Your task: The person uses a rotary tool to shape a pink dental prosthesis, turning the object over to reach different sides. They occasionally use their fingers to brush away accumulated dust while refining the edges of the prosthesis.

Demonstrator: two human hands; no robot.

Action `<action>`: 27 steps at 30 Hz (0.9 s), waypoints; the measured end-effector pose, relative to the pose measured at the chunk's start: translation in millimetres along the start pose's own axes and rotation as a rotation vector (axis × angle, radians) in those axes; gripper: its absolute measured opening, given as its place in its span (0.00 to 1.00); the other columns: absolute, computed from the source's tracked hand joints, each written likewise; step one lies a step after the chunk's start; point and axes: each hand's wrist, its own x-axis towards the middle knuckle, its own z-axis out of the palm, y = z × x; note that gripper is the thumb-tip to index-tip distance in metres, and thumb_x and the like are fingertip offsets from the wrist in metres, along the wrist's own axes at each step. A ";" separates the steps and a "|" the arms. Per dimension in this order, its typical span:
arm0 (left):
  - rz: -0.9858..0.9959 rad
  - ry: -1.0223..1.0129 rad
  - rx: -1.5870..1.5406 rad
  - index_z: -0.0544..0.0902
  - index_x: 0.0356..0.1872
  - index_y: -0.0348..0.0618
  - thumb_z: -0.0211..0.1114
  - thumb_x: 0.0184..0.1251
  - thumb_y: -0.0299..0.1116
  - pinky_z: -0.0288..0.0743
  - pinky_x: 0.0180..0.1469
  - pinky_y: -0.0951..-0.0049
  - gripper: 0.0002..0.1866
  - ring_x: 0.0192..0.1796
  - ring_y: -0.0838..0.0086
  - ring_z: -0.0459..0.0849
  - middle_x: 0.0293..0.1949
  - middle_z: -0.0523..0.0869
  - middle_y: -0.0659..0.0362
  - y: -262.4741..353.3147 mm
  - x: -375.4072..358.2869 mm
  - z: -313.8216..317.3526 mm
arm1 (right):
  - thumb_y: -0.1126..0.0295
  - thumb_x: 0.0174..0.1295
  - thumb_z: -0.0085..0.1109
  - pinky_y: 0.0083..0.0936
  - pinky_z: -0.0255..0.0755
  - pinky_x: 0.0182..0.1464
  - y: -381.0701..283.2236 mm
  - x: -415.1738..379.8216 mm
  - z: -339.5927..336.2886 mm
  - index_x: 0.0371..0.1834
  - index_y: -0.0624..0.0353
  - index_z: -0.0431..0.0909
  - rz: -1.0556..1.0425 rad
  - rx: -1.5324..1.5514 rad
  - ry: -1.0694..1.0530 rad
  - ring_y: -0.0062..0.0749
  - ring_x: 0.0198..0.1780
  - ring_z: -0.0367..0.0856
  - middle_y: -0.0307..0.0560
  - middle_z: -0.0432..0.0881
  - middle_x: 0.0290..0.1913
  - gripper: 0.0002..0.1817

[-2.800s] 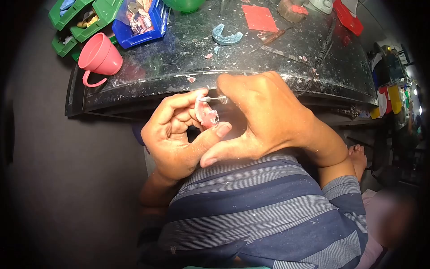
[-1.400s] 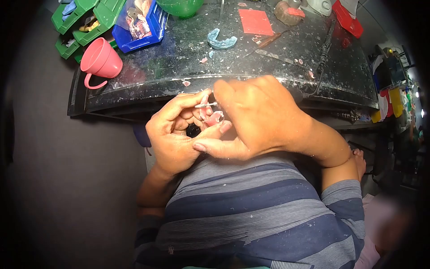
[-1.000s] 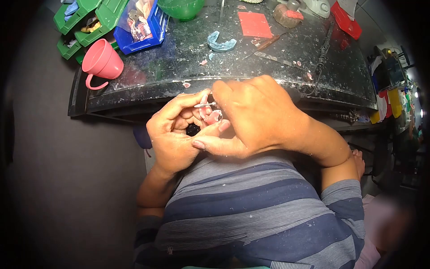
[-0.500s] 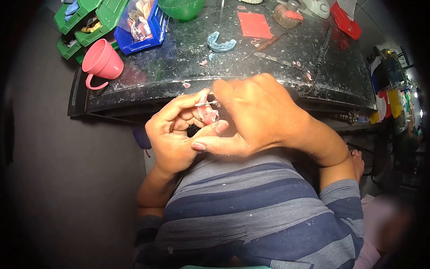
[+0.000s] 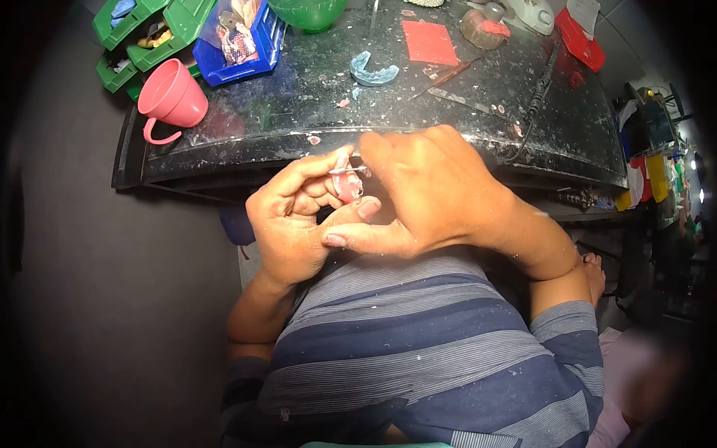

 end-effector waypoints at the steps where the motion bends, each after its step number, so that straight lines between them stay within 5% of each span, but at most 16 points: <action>1: -0.008 -0.004 0.001 0.82 0.61 0.27 0.78 0.60 0.12 0.85 0.49 0.79 0.26 0.46 0.83 0.85 0.45 0.88 0.57 0.2 0.2 -0.2 | 0.30 0.57 0.69 0.45 0.76 0.27 -0.7 -0.9 3.2 0.36 0.64 0.77 -0.012 0.018 0.012 0.54 0.24 0.83 0.55 0.83 0.26 0.39; 11: -0.022 -0.010 -0.013 0.82 0.61 0.27 0.77 0.60 0.12 0.85 0.49 0.80 0.26 0.45 0.84 0.85 0.44 0.87 0.58 -0.1 0.4 0.9 | 0.33 0.59 0.69 0.45 0.76 0.28 0.4 -3.5 7.0 0.40 0.65 0.80 -0.055 0.037 0.036 0.55 0.25 0.84 0.56 0.84 0.27 0.37; 21: -0.029 0.011 -0.021 0.82 0.63 0.27 0.77 0.60 0.11 0.85 0.50 0.79 0.27 0.46 0.82 0.86 0.45 0.87 0.57 -0.2 1.4 1.9 | 0.35 0.53 0.74 0.41 0.74 0.28 1.8 -2.4 5.0 0.34 0.63 0.75 0.028 0.049 0.022 0.54 0.25 0.81 0.54 0.78 0.24 0.36; 27: -0.048 0.009 -0.048 0.81 0.64 0.25 0.76 0.60 0.11 0.86 0.55 0.76 0.28 0.48 0.80 0.87 0.46 0.87 0.56 1.1 1.5 1.2 | 0.34 0.58 0.71 0.45 0.76 0.28 0.3 -2.5 4.6 0.36 0.62 0.79 0.036 0.091 0.026 0.56 0.24 0.84 0.55 0.84 0.24 0.35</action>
